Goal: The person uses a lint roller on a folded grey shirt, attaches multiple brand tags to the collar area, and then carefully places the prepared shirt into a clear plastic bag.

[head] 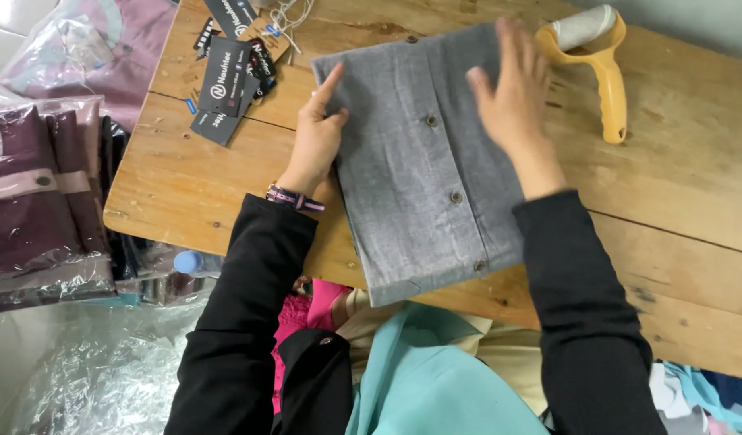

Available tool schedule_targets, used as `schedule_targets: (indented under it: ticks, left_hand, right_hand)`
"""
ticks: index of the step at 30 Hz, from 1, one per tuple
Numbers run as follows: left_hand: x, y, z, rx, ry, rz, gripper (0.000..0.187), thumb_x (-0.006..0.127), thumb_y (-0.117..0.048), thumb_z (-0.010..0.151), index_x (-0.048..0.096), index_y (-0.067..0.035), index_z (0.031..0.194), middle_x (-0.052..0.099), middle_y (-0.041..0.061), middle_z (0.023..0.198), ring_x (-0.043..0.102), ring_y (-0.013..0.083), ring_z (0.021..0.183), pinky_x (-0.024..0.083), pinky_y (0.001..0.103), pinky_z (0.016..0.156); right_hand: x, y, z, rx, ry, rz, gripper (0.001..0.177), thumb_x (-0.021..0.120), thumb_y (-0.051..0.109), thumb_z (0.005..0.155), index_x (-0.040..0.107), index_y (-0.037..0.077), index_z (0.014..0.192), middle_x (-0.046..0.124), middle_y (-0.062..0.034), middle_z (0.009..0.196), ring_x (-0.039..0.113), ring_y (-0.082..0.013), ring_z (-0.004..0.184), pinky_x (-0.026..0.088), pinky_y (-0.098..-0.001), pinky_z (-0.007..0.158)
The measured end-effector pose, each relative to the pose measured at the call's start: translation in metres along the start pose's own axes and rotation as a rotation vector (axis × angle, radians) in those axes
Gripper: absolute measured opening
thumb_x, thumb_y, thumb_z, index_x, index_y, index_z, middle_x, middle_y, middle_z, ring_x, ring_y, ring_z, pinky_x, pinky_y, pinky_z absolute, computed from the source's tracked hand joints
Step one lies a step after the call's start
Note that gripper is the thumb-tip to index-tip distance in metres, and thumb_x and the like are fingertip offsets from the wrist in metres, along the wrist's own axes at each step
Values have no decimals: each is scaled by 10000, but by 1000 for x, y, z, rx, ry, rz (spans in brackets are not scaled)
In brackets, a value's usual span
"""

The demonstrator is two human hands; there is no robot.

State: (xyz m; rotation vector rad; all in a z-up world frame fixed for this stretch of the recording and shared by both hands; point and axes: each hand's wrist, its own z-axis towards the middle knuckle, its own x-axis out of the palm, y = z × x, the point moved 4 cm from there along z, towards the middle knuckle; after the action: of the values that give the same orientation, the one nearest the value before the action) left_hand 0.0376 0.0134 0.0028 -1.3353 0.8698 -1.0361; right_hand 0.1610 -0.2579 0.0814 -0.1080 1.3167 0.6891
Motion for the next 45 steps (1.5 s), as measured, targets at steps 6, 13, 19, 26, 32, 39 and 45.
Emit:
schedule_targets:
  ticks: [6, 13, 19, 26, 32, 39, 45]
  left_hand:
    - [-1, 13, 3, 2, -85, 93, 665, 530, 61, 929, 396, -82, 1564, 331, 169, 1653, 236, 273, 1561, 163, 368, 1276]
    - [74, -6, -143, 22, 36, 67, 1001, 634, 122, 921, 135, -307, 1676, 201, 286, 1694, 241, 467, 1547, 293, 576, 1249]
    - [92, -54, -207, -208, 123, -325, 1013, 680, -86, 992, -66, -248, 1657, 263, 212, 1668, 555, 394, 1332, 597, 511, 971]
    - [45, 0, -112, -459, 57, -317, 627, 664, -292, 1025, 335, -259, 1557, 594, 251, 1303, 737, 432, 956, 683, 578, 558]
    - [36, -13, -102, -330, 288, 105, 629, 732, -62, 942, 432, -225, 1470, 665, 181, 1051, 673, 311, 605, 578, 426, 321]
    - [101, -136, -101, 649, 217, 1064, 615, 811, -231, 923, 561, -69, 1462, 597, 163, 1270, 596, 397, 1216, 501, 510, 998]
    - [171, -41, -34, 683, 434, 1311, 778, 449, -665, 1050, 430, -110, 1595, 301, 159, 1661, 225, 425, 1508, 200, 706, 1132]
  right_hand:
    - [-9, 85, -187, -417, 332, -32, 776, 498, 668, 971, 344, 275, 1622, 258, -76, 1712, 149, -378, 1585, 89, -793, 1152]
    - [-88, -87, -258, -108, 339, -231, 520, 540, 443, 1032, 485, 392, 1547, 439, -60, 1640, 344, -465, 1500, 251, -824, 1050]
    - [-124, -62, -288, 93, 239, -224, 582, 559, 485, 1024, 524, 232, 1547, 357, -172, 1689, 267, -507, 1530, 178, -837, 1098]
    - [-58, -50, -303, -52, 96, -158, 602, 410, 567, 1075, 443, 269, 1597, 274, -140, 1717, 166, -416, 1580, 25, -738, 1174]
    - [-62, -63, -306, -24, 153, -12, 622, 413, 632, 1028, 440, 355, 1584, 284, -39, 1718, 156, -346, 1589, -18, -681, 1202]
    - [-57, -86, -302, 78, 7, 251, 399, 498, 394, 1097, 595, 352, 1482, 627, 150, 1426, 405, -118, 1479, 37, -384, 1248]
    - [-69, -57, -304, -5, 164, -53, 579, 342, 551, 1075, 420, 298, 1591, 256, -59, 1717, 175, -317, 1593, 62, -632, 1251]
